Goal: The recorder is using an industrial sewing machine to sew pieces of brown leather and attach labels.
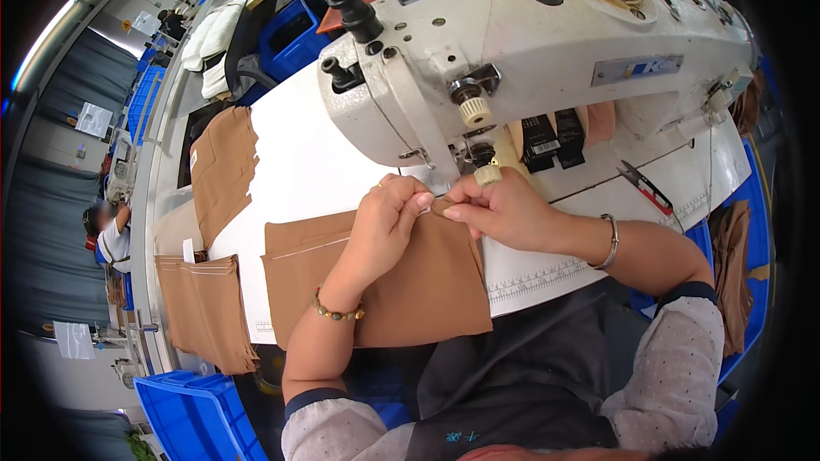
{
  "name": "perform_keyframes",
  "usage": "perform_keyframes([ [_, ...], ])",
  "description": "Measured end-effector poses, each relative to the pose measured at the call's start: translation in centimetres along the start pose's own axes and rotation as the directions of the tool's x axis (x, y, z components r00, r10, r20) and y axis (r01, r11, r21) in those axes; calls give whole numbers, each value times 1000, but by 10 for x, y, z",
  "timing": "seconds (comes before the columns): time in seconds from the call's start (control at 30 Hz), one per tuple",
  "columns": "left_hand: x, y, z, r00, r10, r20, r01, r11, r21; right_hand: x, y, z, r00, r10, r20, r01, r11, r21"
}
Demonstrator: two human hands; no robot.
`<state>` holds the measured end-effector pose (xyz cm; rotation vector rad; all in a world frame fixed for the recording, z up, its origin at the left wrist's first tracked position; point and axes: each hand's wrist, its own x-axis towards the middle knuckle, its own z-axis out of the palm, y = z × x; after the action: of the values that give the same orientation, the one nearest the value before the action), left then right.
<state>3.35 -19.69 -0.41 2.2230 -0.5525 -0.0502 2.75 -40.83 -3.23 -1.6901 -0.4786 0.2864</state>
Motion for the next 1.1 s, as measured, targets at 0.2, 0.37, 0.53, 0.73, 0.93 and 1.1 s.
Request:
perform_keyframes([
  [0.2,-1,-6,-2,996,-66,64,78,976,-203,-2,-3,1,998,56,23,-57,997,51],
  [0.37,0,-7,-13,955,-181,236,265,878,-398,-7,2,3,994,-106,-1,106,994,-37],
  [0.53,-4,-4,-21,927,-239,289,317,911,-263,-5,-1,1,994,-99,-36,94,987,-134],
  [0.73,-3,1,-21,917,-250,312,319,927,-195,-5,1,1,991,-105,-82,92,984,-149],
  [0.93,-1,-7,-7,951,305,42,-299,880,369,-2,-5,-1,999,-36,-19,33,990,-134],
  [1.1,-4,5,-2,990,137,45,-143,972,187,-2,6,-4,993,116,10,-116,993,7],
])
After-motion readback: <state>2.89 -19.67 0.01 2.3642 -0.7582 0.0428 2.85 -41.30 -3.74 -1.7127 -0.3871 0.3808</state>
